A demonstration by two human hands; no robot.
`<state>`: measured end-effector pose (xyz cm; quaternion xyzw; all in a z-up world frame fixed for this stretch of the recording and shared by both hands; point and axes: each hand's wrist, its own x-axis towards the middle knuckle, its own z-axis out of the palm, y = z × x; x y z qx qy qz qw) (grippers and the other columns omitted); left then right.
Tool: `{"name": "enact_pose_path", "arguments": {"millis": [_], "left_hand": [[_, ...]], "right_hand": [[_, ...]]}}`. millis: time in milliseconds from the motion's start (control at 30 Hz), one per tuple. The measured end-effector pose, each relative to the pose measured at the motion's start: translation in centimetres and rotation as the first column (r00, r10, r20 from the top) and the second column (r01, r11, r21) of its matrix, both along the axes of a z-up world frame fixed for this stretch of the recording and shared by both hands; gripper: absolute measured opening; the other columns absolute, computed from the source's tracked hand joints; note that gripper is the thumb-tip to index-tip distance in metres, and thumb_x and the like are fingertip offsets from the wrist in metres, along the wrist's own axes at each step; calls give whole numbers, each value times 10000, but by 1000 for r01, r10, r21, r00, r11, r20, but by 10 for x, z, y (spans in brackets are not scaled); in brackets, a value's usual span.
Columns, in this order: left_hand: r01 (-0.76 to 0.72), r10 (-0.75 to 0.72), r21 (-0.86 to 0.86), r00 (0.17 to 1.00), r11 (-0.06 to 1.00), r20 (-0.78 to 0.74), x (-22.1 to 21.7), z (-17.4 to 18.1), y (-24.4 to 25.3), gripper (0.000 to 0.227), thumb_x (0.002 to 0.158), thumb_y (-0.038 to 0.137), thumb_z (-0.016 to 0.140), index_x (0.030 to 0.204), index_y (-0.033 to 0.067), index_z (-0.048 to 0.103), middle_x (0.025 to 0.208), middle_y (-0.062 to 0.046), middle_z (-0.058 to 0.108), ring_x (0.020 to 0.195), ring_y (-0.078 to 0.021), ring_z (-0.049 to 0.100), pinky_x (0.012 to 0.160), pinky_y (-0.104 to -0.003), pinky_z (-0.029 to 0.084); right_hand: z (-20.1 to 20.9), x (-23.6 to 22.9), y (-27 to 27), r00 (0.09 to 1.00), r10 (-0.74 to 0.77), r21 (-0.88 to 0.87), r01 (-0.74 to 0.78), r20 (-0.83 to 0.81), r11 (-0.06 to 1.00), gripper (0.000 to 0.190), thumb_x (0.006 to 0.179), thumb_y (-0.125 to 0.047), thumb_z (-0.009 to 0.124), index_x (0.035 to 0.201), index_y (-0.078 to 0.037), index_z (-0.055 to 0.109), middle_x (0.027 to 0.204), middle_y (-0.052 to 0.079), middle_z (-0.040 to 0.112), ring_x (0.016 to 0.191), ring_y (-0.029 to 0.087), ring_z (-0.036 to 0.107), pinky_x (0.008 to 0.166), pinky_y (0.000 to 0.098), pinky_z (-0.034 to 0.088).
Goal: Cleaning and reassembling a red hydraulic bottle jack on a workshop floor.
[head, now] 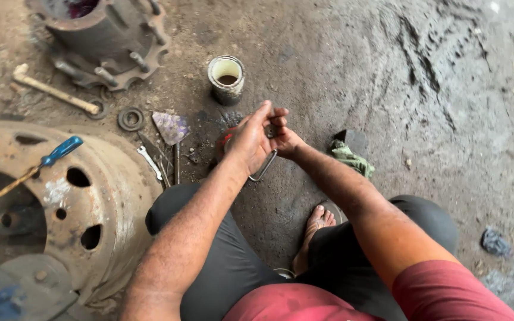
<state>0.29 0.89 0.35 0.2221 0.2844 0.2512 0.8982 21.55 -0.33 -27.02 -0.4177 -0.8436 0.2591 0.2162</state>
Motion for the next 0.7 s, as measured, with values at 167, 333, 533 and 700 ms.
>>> {"name": "enact_pose_path", "arguments": {"millis": [167,333,533,700], "left_hand": [[-26,26,2,999,1000,-27,-14,0,3,405,1056,368,535,1104,-15,657,891,-57,670,756,-150,674,663,-325,620],[487,-67,416,707,768,-704,-43,39,25,496,1086,413,583,973,-46,734,711,-121,590,609,-235,515,550,-373,386],[879,190,96,6,467,-982,-72,-41,51,392,977,346,614,1125,8,748,1152,-245,721,1070,-373,705,949,-474,540],[915,58,-95,-127,392,-990,-64,-33,33,405,960,354,638,1149,18,763,1235,-231,696,1186,-365,663,1041,-450,508]], "right_hand": [[14,-12,2,987,113,402,-151,117,903,216,894,-113,590,1091,-147,672,1119,56,706,1096,250,691,1006,364,551],[9,5,20,754,-51,-205,242,654,948,189,938,-95,593,1068,-107,729,991,114,743,838,285,747,719,413,616],[184,1,59,905,-355,-844,371,235,387,298,1029,-190,512,1205,-22,684,1071,166,761,879,258,765,706,378,682],[204,-22,76,964,-170,-451,247,205,858,263,957,-182,590,1154,-62,716,1068,172,754,936,324,747,803,428,626]]}}
